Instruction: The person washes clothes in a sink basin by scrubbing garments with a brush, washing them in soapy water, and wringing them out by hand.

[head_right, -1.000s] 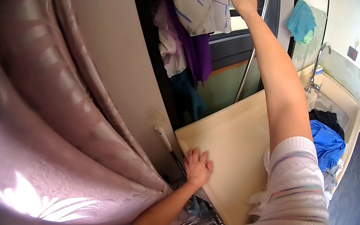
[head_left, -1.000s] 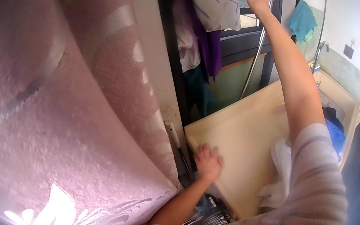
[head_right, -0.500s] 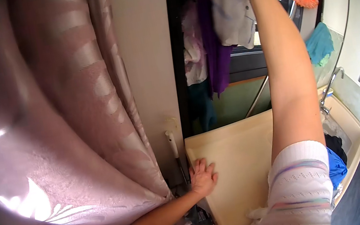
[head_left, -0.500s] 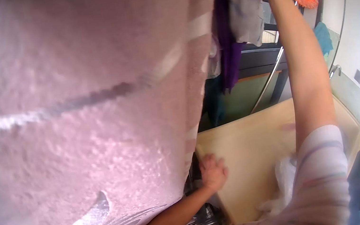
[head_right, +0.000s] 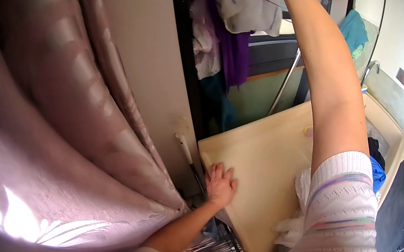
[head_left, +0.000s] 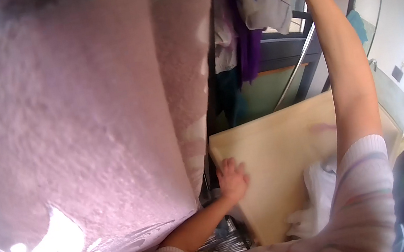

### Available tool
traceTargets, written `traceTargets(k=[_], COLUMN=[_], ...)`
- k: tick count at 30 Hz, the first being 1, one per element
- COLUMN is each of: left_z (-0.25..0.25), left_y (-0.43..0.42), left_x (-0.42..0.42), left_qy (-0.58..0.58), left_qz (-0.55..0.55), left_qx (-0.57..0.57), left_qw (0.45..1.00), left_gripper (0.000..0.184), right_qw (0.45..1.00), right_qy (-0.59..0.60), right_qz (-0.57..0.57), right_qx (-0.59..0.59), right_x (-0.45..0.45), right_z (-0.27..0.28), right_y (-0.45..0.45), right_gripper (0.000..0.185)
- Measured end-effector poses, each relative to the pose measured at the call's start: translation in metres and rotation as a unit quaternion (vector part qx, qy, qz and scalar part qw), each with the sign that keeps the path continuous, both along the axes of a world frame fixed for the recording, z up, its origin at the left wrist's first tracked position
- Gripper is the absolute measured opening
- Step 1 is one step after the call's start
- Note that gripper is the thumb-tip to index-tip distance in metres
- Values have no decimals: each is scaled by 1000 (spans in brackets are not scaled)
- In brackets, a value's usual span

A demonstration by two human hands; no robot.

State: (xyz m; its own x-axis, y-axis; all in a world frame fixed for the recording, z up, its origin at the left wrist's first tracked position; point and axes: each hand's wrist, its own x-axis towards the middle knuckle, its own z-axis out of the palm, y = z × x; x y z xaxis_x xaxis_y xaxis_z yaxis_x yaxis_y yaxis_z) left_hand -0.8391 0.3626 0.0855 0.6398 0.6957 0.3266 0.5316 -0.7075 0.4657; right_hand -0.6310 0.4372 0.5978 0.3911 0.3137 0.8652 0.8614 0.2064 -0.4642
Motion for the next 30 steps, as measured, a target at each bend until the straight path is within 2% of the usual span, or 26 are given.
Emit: traceTargets(k=[2, 3, 6, 7, 10, 11, 14, 15, 16, 17, 19, 21, 25, 28, 30], left_z=[1, 0, 1, 1, 0, 0, -6, -2, -3, -4, -4, -5, -1, -1, 12], left_y=[-1, -2, -2, -1, -1, -1, 0, 0, -1, -1, -1, 1, -7, -11, -32], left_x=[0, 0, -1, -1, 0, 0, 2, 0, 0, 0, 0, 1, 1, 3, 2], left_qy=[-1, -3, 1, 2, -3, -5, 3, 16, 11, 5, -2, 5, 24, 95, 101], left_qz=[1, 1, 3, 3, 4, 4, 0, 1, -1, -2, -2, 1, 10, 37, 94], left_qx=[-7, -6, 3, 3, -5, -8, 12, 15, 15, 17, 33, 35, 55, 77, 98], left_qw=[1000, 1000, 1000, 1000, 1000, 1000, 1000, 1000, 1000, 1000, 999, 999, 998, 992, 986], left_gripper=[41, 42, 42, 41, 41, 41, 43, 43, 42, 42, 41, 41, 42, 43, 45], right_qw=[996, 998, 992, 992, 987, 983, 975, 978, 973, 974, 970, 961, 951, 952, 953], right_qy=[-87, -5, -55, -94, -89, -44, -83, -83, -167, -156, -216, -242, -258, -254, -247], right_qz=[-1, -9, 98, 50, 93, 95, 193, 178, 150, 149, 67, 49, 26, 19, 16], right_qx=[-1, -68, -55, -69, -94, -150, -77, -76, -59, -63, -92, -125, -169, -171, -174], right_x=[17, -21, -6, 1, 4, -33, -62, -77, -75, -91, -121, -130, -126, -111, -98], right_z=[-7, -14, -27, -30, -41, -46, -78, -88, -101, -116, -145, -164, -191, -208, -221], right_y=[1, -25, -26, -30, -49, -84, -140, -165, -190, -223, -288, -331, -418, -490, -541], right_gripper=[31, 32, 34, 36, 36, 33, 23, 24, 27, 22, 25, 25, 24, 24, 24])
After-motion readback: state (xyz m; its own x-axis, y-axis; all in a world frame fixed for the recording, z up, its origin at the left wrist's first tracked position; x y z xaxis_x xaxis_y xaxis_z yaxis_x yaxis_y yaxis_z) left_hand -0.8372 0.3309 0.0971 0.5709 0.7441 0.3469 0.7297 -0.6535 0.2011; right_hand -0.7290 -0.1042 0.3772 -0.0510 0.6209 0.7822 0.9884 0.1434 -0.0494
